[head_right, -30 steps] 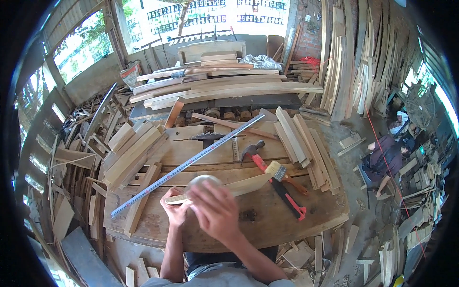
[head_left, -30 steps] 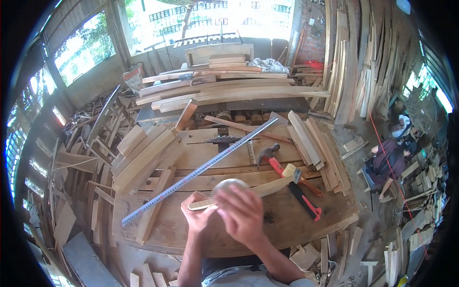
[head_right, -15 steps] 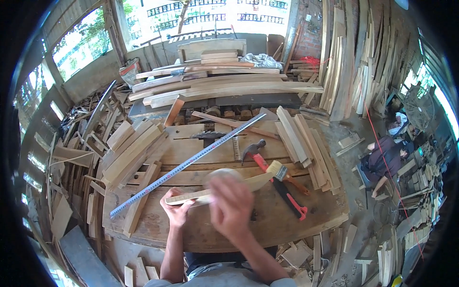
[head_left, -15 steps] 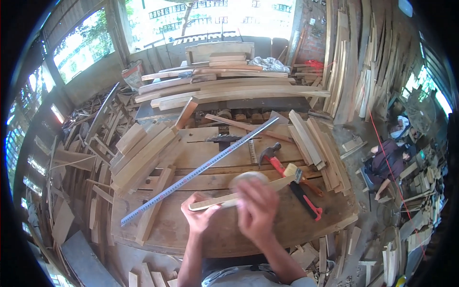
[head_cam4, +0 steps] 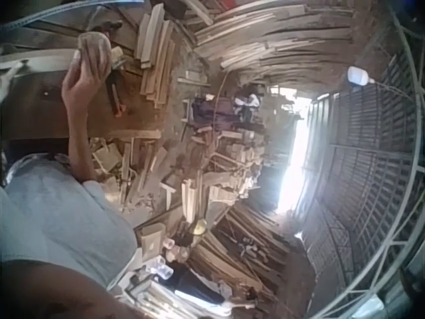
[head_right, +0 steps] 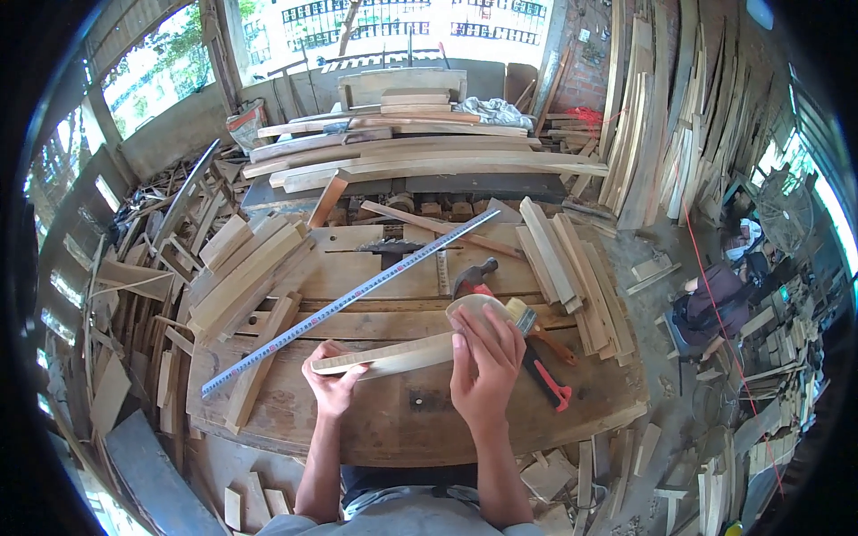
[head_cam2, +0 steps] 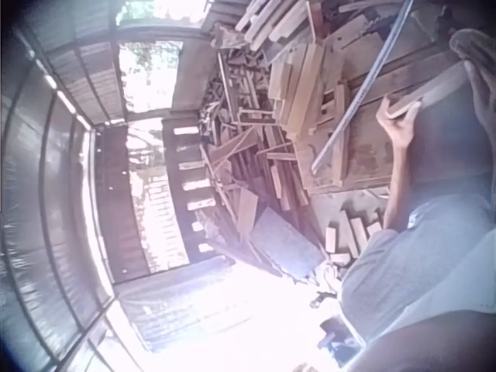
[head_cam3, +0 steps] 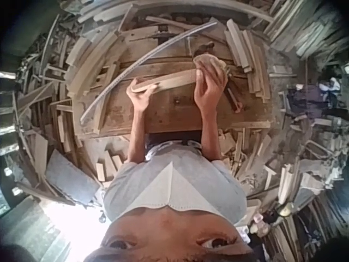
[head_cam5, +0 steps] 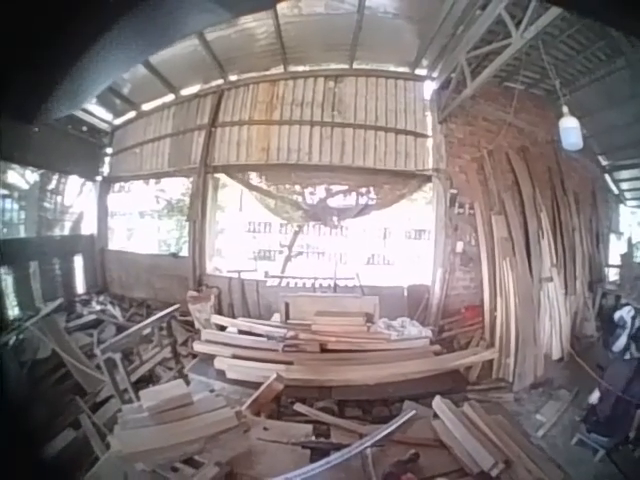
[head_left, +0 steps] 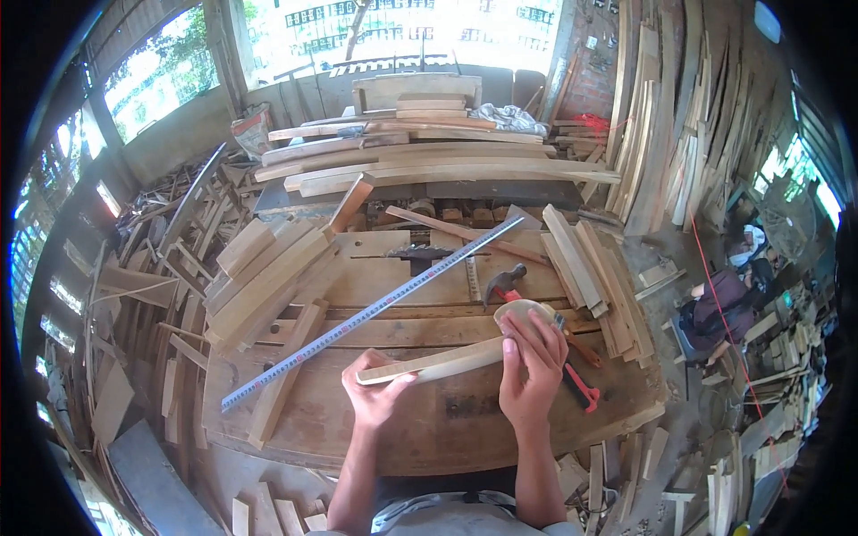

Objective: Sanding and nailing wooden boards on a workbench in a workshop.

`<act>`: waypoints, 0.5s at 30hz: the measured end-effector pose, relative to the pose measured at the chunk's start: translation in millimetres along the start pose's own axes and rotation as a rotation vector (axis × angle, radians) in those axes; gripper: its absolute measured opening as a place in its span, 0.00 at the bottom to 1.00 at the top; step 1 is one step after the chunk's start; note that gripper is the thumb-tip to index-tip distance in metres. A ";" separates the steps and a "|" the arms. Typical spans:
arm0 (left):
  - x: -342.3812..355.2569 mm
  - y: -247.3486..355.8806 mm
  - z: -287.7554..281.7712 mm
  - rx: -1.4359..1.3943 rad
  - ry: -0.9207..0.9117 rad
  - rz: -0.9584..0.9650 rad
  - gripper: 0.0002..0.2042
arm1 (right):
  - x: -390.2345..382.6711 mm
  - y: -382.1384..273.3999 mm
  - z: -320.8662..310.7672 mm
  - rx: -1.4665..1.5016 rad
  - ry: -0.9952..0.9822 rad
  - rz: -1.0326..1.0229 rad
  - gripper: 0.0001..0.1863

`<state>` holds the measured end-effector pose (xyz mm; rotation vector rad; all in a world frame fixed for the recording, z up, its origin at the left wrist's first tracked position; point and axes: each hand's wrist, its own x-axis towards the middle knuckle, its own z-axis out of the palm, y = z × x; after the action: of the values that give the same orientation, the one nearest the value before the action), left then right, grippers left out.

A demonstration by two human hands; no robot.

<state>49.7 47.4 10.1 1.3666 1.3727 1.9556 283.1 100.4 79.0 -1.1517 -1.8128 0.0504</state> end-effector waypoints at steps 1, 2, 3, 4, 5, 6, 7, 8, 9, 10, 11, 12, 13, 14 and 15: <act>-0.3 -0.8 3.3 0.021 -0.033 0.007 0.17 | 2.9 -9.7 0.0 -0.056 -0.001 0.026 0.16; -0.9 -0.8 7.1 0.042 -0.066 0.014 0.17 | 0.4 -18.4 4.2 0.022 -0.047 -0.039 0.16; -1.9 0.8 13.2 0.011 -0.058 0.009 0.20 | -4.8 -29.7 9.7 0.096 -0.089 -0.101 0.17; -1.9 2.0 15.8 0.013 -0.060 0.010 0.20 | -11.8 -48.9 14.8 0.126 -0.174 -0.153 0.17; -1.6 3.0 17.7 -0.015 -0.016 0.013 0.24 | -21.4 -63.6 21.4 0.183 -0.229 -0.199 0.18; -1.5 3.2 17.2 -0.042 0.031 0.015 0.28 | -28.2 -72.4 26.0 0.241 -0.286 -0.246 0.18; -2.4 3.1 12.7 -0.044 0.010 0.028 0.27 | -29.2 -74.5 26.1 0.234 -0.277 -0.260 0.18; -2.8 1.6 6.5 -0.046 -0.011 0.041 0.26 | -24.7 -68.8 22.9 0.254 -0.253 -0.244 0.17; -1.9 -4.4 2.1 0.005 -0.064 0.067 0.22 | -17.4 -56.6 16.7 0.274 -0.229 -0.229 0.17; -2.5 -3.6 1.0 0.010 -0.061 0.066 0.22 | -12.5 -41.5 10.6 0.198 -0.164 -0.231 0.16; -1.3 -3.2 2.9 0.015 -0.061 0.042 0.21 | -6.9 -26.5 3.1 0.141 -0.107 -0.155 0.16; -0.8 -2.4 5.0 0.021 -0.060 0.016 0.20 | -3.9 -14.5 -1.9 0.084 -0.051 -0.078 0.17; 0.6 -1.0 8.1 -0.014 -0.067 0.008 0.19 | -1.7 -8.6 -0.5 0.030 0.033 -0.017 0.16; 0.8 0.8 9.5 -0.017 -0.067 0.008 0.19 | -5.4 -11.1 1.3 0.022 0.041 -0.008 0.16; 0.8 2.7 11.0 -0.002 -0.084 0.010 0.19 | -9.7 -18.6 4.4 0.013 0.049 0.001 0.16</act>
<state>59.5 52.3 13.3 1.4407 1.3279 1.8825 268.3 84.9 78.9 -1.1357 -1.7664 0.0341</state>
